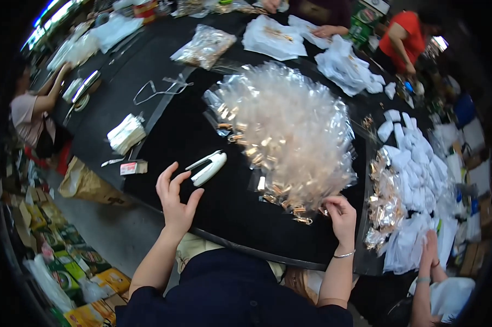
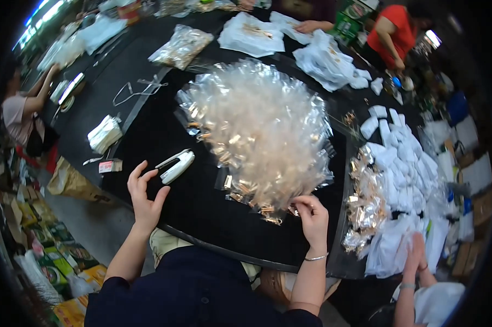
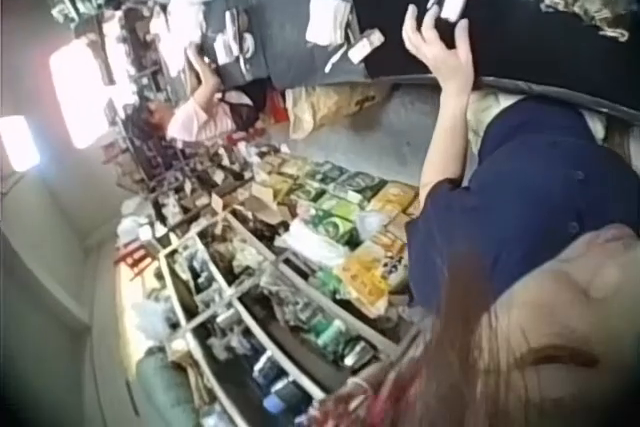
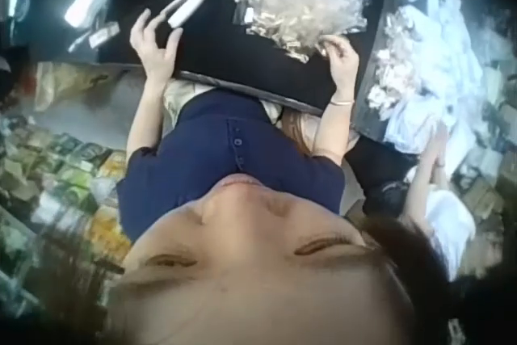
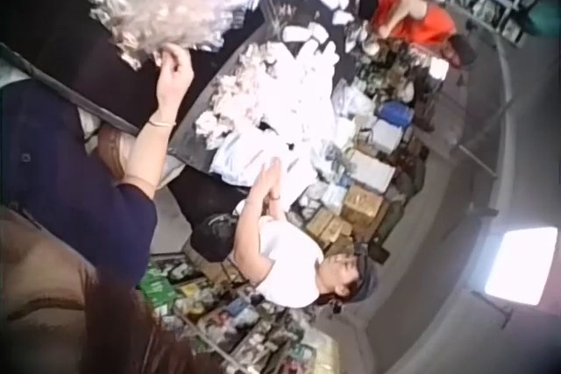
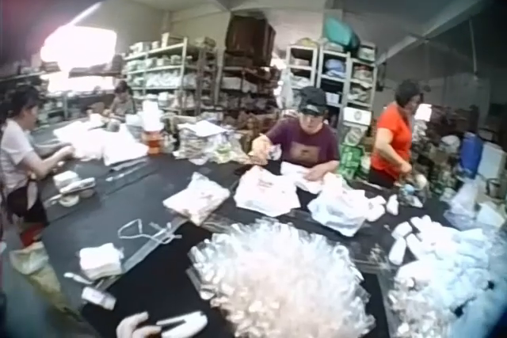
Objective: Packaging small metal hardware items into plastic bags and sealing them with a handheld heat sealer.
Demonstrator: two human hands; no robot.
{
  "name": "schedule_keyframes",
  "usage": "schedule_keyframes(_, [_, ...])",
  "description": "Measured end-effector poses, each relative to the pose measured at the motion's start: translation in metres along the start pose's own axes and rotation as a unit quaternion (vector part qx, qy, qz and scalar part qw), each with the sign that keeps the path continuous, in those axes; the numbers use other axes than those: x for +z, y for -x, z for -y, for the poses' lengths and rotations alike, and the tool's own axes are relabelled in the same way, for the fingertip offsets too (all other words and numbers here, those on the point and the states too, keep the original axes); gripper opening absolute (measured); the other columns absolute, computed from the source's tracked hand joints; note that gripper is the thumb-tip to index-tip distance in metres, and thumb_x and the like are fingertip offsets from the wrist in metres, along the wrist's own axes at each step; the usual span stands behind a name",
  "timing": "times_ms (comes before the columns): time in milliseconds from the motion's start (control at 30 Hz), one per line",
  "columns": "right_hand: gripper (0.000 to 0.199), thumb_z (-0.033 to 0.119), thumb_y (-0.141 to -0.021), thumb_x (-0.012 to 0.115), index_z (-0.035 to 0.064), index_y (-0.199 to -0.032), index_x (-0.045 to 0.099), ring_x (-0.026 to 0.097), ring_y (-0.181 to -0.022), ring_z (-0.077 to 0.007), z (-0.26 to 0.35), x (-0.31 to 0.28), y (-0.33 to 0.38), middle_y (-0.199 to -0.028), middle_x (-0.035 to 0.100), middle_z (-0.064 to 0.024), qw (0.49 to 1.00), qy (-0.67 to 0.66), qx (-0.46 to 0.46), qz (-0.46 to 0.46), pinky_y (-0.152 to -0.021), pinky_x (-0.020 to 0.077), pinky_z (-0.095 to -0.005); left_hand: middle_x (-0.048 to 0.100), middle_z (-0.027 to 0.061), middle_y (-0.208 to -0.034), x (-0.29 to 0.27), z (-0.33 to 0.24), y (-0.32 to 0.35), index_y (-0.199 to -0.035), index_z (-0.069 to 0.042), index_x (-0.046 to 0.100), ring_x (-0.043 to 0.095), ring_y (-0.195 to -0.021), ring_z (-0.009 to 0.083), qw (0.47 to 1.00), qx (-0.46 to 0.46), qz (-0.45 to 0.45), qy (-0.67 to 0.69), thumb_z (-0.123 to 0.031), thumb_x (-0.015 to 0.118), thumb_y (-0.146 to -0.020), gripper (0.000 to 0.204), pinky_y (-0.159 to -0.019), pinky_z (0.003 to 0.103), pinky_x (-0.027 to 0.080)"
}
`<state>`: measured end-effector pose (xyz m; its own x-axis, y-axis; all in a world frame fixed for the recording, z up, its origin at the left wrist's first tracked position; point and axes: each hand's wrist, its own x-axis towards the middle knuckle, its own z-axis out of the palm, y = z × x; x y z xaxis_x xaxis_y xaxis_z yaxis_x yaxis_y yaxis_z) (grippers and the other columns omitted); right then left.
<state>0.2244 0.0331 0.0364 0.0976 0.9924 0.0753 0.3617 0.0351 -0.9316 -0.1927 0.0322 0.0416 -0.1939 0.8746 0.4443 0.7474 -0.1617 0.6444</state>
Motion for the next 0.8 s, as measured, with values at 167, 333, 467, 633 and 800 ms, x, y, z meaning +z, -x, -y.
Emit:
schedule_keyframes(167, [0.014, -0.001, -0.092, 0.064, -0.0028, -0.106, 0.066, 0.063, -0.086, -0.0134, 0.012, 0.011, -0.016, -0.099, 0.066, -0.0058, 0.994, 0.051, -0.035, -0.091, -0.078, 0.0501, -0.0244, 0.057, 0.0119, -0.131, 0.0, 0.015, -0.002, -0.112, -0.006, 0.065, 0.05, -0.124, 0.0311, 0.998, -0.027, 0.003, 0.056, -0.014, 0.078, -0.08, 0.036, -0.103, 0.041, 0.04])
schedule_keyframes(333, [0.018, 0.0, -0.09, 0.066, -0.0024, -0.109, 0.065, 0.064, -0.084, -0.0172, 0.031, 0.026, -0.01, -0.1, 0.066, -0.0065, 0.953, 0.137, -0.134, -0.236, -0.076, 0.0498, -0.0265, 0.064, 0.0116, -0.12, -0.002, 0.026, -0.019, -0.109, -0.003, 0.066, 0.06, -0.112, 0.0273, 0.992, -0.036, 0.007, 0.118, -0.007, 0.072, -0.084, 0.025, -0.095, 0.036, 0.047])
schedule_keyframes(467, [0.016, 0.0, -0.089, 0.067, -0.003, -0.105, 0.066, 0.065, -0.084, -0.0202, 0.075, 0.031, -0.024, -0.097, 0.067, -0.0079, 0.916, 0.191, -0.195, -0.293, -0.075, 0.0499, -0.0288, 0.066, 0.012, -0.116, -0.004, 0.037, -0.054, -0.104, -0.001, 0.067, 0.064, -0.104, 0.0252, 0.988, -0.031, -0.002, 0.154, -0.005, 0.069, -0.087, 0.018, -0.087, 0.033, 0.051])
schedule_keyframes(633, [0.007, 0.001, -0.087, 0.07, -0.0035, -0.093, 0.068, 0.066, -0.08, -0.024, 0.165, 0.101, -0.097, -0.087, 0.069, -0.0128, 0.933, 0.208, -0.291, 0.049, -0.073, 0.051, -0.0307, 0.068, 0.0123, -0.11, -0.007, 0.036, -0.074, -0.101, 0.0, 0.068, 0.067, -0.095, 0.0244, 0.979, -0.001, 0.022, 0.201, -0.002, 0.069, -0.087, 0.014, -0.08, 0.031, 0.053])
schedule_keyframes(800, [0.013, 0.007, -0.09, 0.068, -0.0003, -0.1, 0.07, 0.068, -0.083, -0.0236, 0.178, 0.218, -0.221, -0.092, 0.071, -0.0127, 0.896, 0.197, -0.356, 0.178, -0.076, 0.0524, -0.0315, 0.07, 0.0117, -0.099, -0.018, 0.054, -0.048, -0.098, 0.0, 0.069, 0.068, -0.088, 0.0235, 0.985, 0.041, -0.014, 0.166, 0.001, 0.069, -0.086, 0.013, -0.077, 0.032, 0.054])
